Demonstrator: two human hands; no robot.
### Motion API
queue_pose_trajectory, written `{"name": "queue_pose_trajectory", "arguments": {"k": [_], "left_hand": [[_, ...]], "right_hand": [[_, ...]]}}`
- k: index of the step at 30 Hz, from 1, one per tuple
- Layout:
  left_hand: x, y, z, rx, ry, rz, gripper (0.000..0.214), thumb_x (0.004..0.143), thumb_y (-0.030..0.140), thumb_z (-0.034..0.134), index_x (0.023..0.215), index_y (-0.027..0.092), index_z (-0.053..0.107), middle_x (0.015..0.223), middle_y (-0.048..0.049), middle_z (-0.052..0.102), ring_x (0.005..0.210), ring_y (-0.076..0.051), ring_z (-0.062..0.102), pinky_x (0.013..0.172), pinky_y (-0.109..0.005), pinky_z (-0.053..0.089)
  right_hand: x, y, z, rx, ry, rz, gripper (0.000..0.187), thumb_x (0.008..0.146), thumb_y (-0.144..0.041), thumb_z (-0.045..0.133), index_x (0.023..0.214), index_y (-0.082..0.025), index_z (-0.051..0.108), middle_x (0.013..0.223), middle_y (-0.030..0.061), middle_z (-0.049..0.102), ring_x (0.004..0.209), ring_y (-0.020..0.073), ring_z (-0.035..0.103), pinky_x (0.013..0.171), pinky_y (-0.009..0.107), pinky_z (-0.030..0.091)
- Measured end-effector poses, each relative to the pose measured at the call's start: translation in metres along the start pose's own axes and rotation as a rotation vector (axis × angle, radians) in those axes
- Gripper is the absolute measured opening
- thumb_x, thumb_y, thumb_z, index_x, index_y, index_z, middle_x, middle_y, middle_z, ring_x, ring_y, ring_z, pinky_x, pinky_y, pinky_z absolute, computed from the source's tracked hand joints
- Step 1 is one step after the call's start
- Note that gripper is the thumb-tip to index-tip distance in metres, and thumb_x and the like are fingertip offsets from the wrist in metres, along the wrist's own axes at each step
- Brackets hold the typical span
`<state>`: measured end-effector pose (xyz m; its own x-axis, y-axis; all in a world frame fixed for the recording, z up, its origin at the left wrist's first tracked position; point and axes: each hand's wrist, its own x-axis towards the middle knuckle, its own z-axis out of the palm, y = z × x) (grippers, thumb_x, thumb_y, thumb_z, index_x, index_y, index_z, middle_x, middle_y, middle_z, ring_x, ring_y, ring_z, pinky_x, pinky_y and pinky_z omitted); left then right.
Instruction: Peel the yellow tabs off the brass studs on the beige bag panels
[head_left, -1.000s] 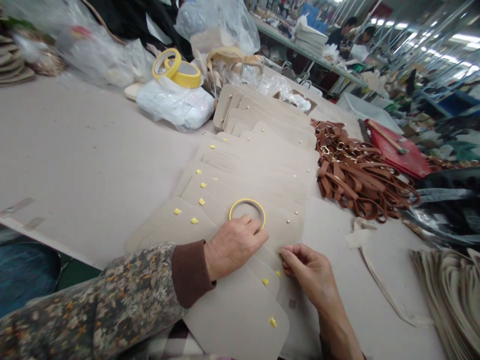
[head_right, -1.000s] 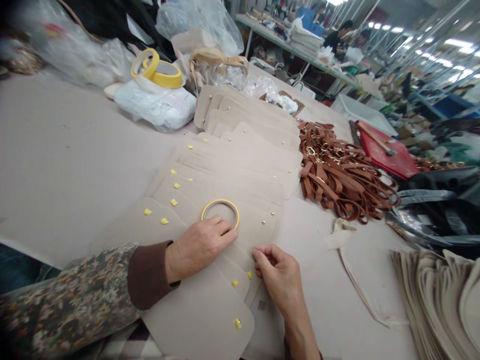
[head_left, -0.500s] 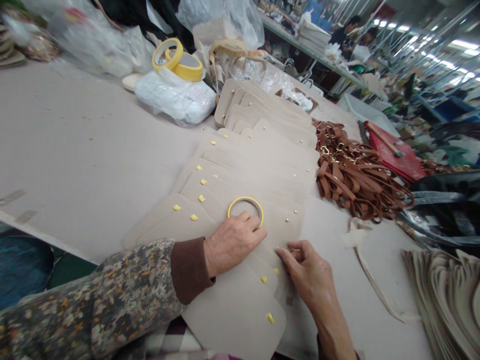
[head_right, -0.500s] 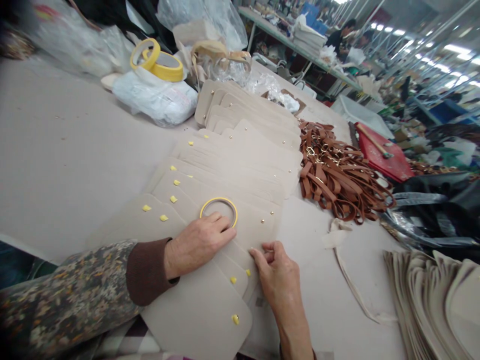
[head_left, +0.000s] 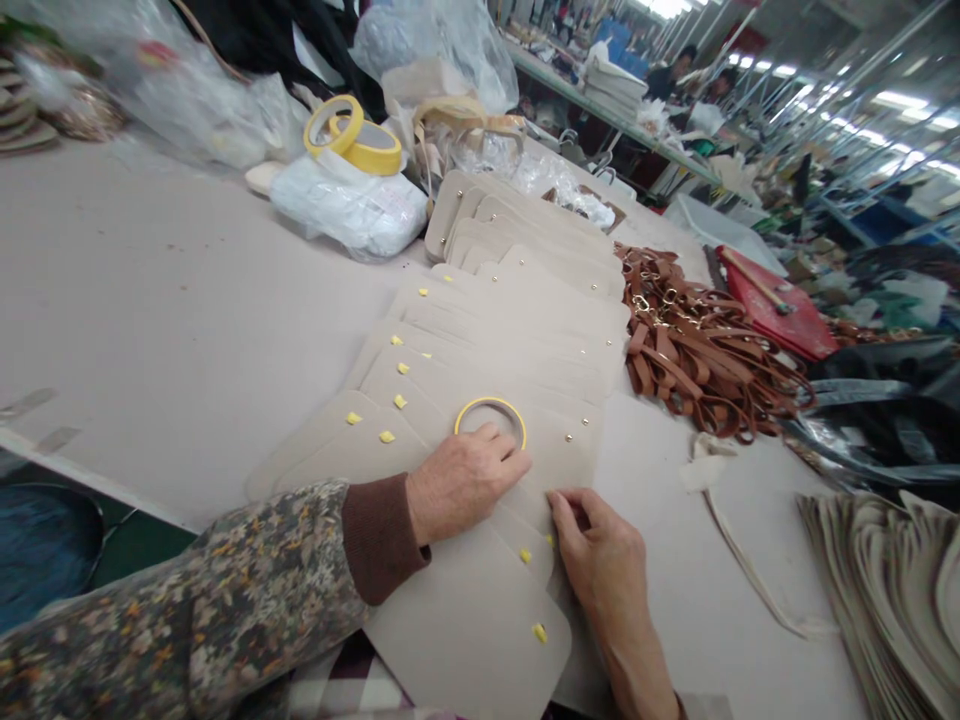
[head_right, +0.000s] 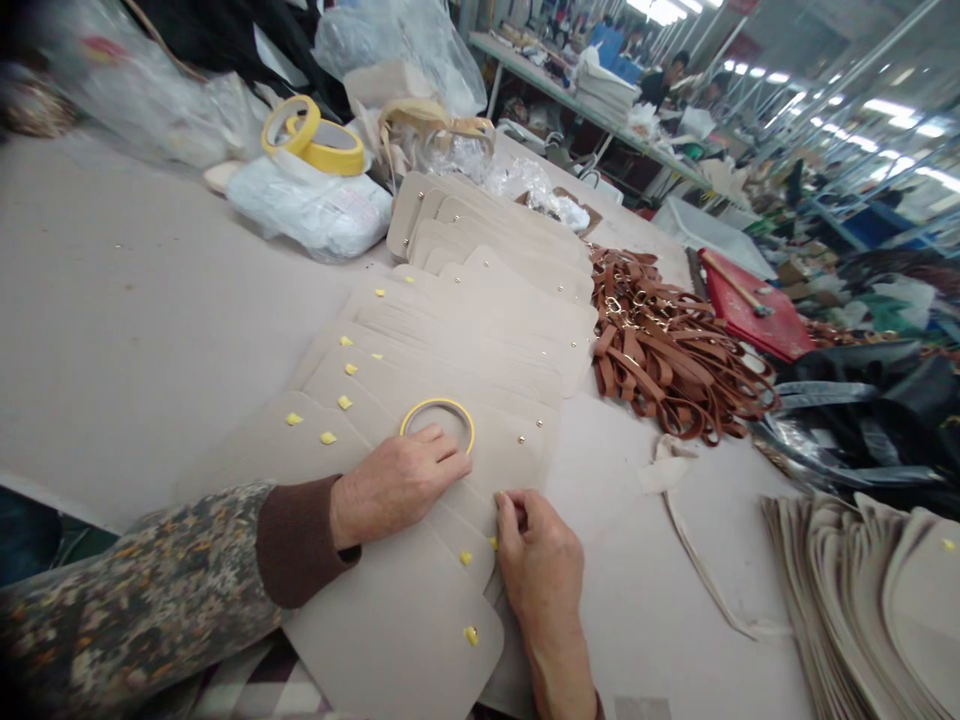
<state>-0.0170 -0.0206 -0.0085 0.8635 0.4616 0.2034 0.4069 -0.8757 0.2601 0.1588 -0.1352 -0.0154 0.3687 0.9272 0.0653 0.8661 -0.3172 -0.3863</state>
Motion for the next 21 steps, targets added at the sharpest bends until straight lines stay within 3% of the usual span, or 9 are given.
{"name": "queue_pose_trajectory", "arguments": {"k": [7,12,15,18,21], "left_hand": [[-0.003,0.002,-0.008,-0.15,0.158,0.079,0.024,0.095,0.012,0.037,0.106,0.018,0.058,0.08,-0.0023,0.061,0.076,-0.015,0.058,0.068,-0.025,0.049],[-0.006,0.006,-0.013,-0.265,0.296,0.117,0.033,0.1,0.021,0.035,0.132,0.019,0.043,0.092,-0.0041,0.068,0.082,-0.013,0.065,0.072,-0.024,0.053],[-0.006,0.01,-0.014,-0.266,0.304,0.11,0.039,0.101,0.026,0.035,0.139,0.016,0.032,0.094,-0.0046,0.069,0.079,-0.014,0.067,0.07,-0.025,0.054],[-0.005,0.013,-0.012,-0.228,0.316,0.115,0.037,0.101,0.027,0.035,0.135,0.013,0.033,0.086,-0.0039,0.069,0.074,-0.015,0.067,0.065,-0.025,0.053],[-0.006,0.015,-0.012,-0.209,0.313,0.132,0.031,0.101,0.024,0.035,0.13,0.012,0.036,0.085,-0.0041,0.068,0.074,-0.016,0.066,0.063,-0.026,0.052]], "right_hand": [[0.01,0.0,-0.014,-0.136,-0.104,-0.171,0.026,0.092,-0.033,0.048,0.082,-0.021,0.068,0.076,0.0038,0.071,0.066,0.0177,0.066,0.062,0.027,0.043],[0.009,-0.008,-0.025,0.189,0.128,-0.192,0.024,0.09,-0.034,0.056,0.105,-0.018,0.066,0.077,0.0034,0.071,0.058,0.014,0.063,0.058,0.025,0.049],[0.007,-0.021,-0.029,0.37,0.182,-0.359,0.017,0.09,-0.023,0.057,0.105,-0.019,0.064,0.089,0.005,0.07,0.07,0.0131,0.064,0.066,0.024,0.052],[0.008,-0.032,-0.029,0.366,0.189,-0.527,0.017,0.09,-0.012,0.053,0.102,-0.019,0.063,0.092,0.0055,0.069,0.082,0.0138,0.065,0.075,0.025,0.052],[0.01,-0.033,-0.025,0.309,0.231,-0.612,0.017,0.088,-0.006,0.051,0.092,-0.018,0.062,0.081,0.0035,0.068,0.076,0.0133,0.064,0.072,0.024,0.051]]}}
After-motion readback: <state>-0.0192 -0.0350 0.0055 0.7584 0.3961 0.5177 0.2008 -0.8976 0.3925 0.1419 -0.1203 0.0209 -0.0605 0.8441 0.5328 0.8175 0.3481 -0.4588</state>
